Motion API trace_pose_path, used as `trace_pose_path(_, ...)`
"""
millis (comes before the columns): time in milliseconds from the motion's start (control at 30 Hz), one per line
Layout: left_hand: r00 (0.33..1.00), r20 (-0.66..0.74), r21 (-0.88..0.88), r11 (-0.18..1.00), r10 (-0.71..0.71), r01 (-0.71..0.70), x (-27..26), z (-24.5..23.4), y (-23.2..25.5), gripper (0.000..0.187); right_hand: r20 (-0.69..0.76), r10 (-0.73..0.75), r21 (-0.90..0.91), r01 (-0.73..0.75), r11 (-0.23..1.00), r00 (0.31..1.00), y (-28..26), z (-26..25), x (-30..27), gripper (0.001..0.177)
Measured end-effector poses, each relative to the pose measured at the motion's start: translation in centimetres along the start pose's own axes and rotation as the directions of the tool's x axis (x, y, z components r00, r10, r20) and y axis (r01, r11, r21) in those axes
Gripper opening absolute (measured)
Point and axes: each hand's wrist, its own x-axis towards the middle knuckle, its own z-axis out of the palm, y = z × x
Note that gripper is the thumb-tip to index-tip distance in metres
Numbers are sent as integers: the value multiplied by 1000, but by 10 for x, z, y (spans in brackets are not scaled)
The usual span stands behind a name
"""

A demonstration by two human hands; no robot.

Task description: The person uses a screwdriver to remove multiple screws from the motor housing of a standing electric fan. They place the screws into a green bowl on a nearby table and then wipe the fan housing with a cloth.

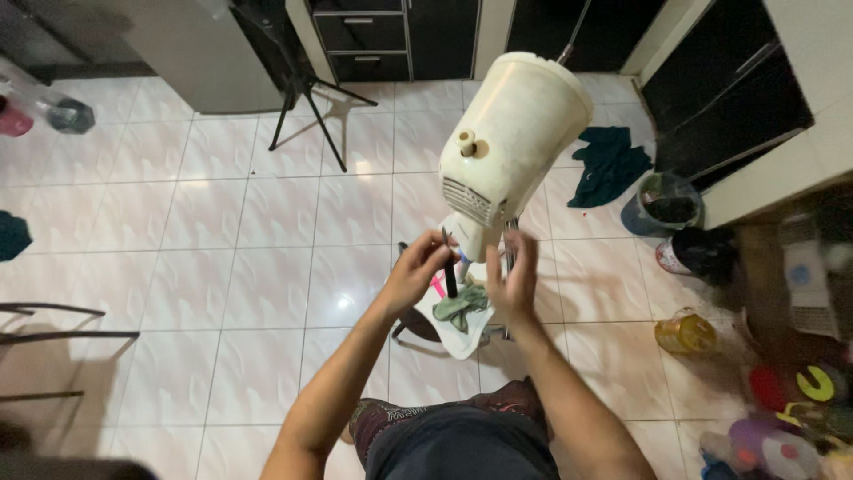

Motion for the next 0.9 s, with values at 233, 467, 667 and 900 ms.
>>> trace_pose_path(233, 989, 144, 88, 996, -26, 13, 9, -3, 0, 26, 530, 426, 494, -676, 546, 733, -30, 15, -36, 26)
trace_pose_path(467, 964, 225, 471, 850, 142, -235, 43, -46, 26, 58, 88, 518, 384, -509, 770, 851, -35, 51, -36, 16)
trace_pose_path(667, 854, 502, 489, 769, 140, -413, 106, -80, 29, 77, -293, 453, -49, -486, 873, 842, -59, 98, -25, 17)
trace_pose_path(900, 714, 700, 415, 820, -11, -394, 151, -77, 28, 84, -451, 405, -397, -585, 707, 795, -85, 118, -8, 26)
